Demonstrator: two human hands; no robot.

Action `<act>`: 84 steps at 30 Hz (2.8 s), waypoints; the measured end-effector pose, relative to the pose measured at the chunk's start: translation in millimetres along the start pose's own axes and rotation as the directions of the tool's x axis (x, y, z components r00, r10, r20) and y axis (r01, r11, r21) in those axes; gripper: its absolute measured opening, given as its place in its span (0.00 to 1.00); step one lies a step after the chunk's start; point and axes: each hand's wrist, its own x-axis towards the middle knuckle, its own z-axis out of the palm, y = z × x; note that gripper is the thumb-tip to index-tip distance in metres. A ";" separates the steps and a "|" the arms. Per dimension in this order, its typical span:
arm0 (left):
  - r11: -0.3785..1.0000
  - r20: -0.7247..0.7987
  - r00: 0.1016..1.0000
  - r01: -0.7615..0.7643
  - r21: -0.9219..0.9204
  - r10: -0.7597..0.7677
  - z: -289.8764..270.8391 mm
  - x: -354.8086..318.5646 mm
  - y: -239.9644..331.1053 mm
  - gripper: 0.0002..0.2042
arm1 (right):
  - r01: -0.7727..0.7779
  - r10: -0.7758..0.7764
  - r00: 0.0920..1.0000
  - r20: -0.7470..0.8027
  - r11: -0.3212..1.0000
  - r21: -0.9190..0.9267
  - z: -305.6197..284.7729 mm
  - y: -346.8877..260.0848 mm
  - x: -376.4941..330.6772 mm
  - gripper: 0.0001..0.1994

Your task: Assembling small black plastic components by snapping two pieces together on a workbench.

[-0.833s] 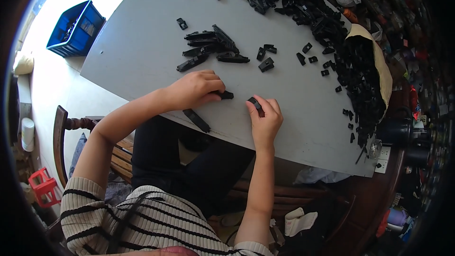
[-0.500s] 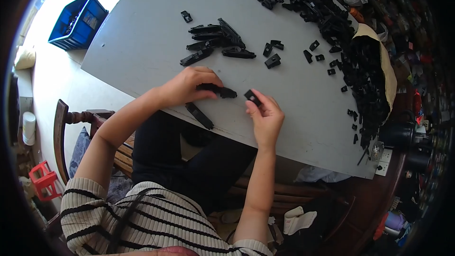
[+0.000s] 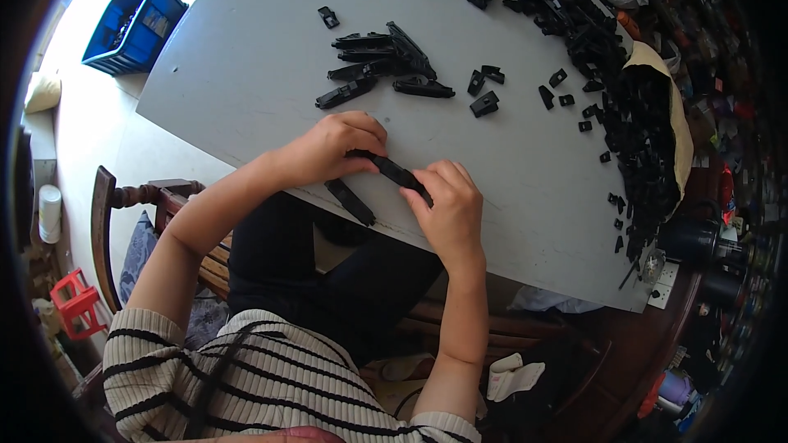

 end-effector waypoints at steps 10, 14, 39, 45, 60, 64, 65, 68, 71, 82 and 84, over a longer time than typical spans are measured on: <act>0.994 -0.002 0.995 -0.102 0.050 0.102 2.5 -3.4 -3.2 0.10 | -0.207 0.211 0.977 0.012 0.942 0.263 12.8 0.7 25.5 0.11; 0.975 -0.069 0.997 -0.027 0.219 0.043 -7.3 -6.5 8.8 0.12 | -0.451 0.413 0.850 -0.326 0.891 -0.047 1.0 42.1 63.5 0.13; 0.954 -0.347 0.935 0.167 0.251 -0.073 7.2 -0.4 4.3 0.10 | -0.136 0.134 0.990 0.038 0.872 0.469 4.8 38.0 58.8 0.11; 0.961 -0.338 0.935 0.184 0.206 -0.107 8.9 -1.8 -2.0 0.10 | -0.114 0.059 0.987 0.146 0.910 0.399 0.4 38.4 56.0 0.13; 0.824 -0.493 0.870 0.301 0.479 -0.031 -14.2 -23.9 16.9 0.12 | -0.316 0.094 0.833 -0.546 0.890 -0.329 8.2 88.9 72.4 0.18; 0.746 -0.503 0.859 0.398 0.533 -0.099 -19.9 -18.6 8.6 0.13 | -0.173 0.050 0.915 -0.400 0.945 -0.277 9.8 92.8 70.9 0.10; 0.738 -0.480 0.876 0.355 0.574 -0.048 -19.0 -15.1 7.0 0.12 | -0.171 0.048 0.914 -0.403 0.945 -0.277 10.9 89.2 70.0 0.10; 0.668 -0.387 0.902 0.408 0.622 -0.190 -15.4 -6.3 4.6 0.10 | -0.349 0.427 0.857 -0.288 0.892 0.286 6.0 69.6 65.0 0.09; 0.757 -0.348 0.904 0.405 0.513 -0.247 -4.3 13.8 8.4 0.11 | -0.264 0.509 0.859 0.056 0.347 0.900 -0.4 72.5 58.3 0.11; 0.992 -0.181 0.976 0.126 0.022 -0.120 -6.6 21.5 -9.5 0.14 | -0.089 0.090 0.996 0.014 0.936 0.342 10.8 39.2 60.4 0.16; 0.977 -0.141 0.972 0.199 0.078 -0.186 -11.2 20.5 -12.3 0.12 | -0.088 0.074 0.996 0.057 0.948 0.305 7.4 42.4 58.8 0.16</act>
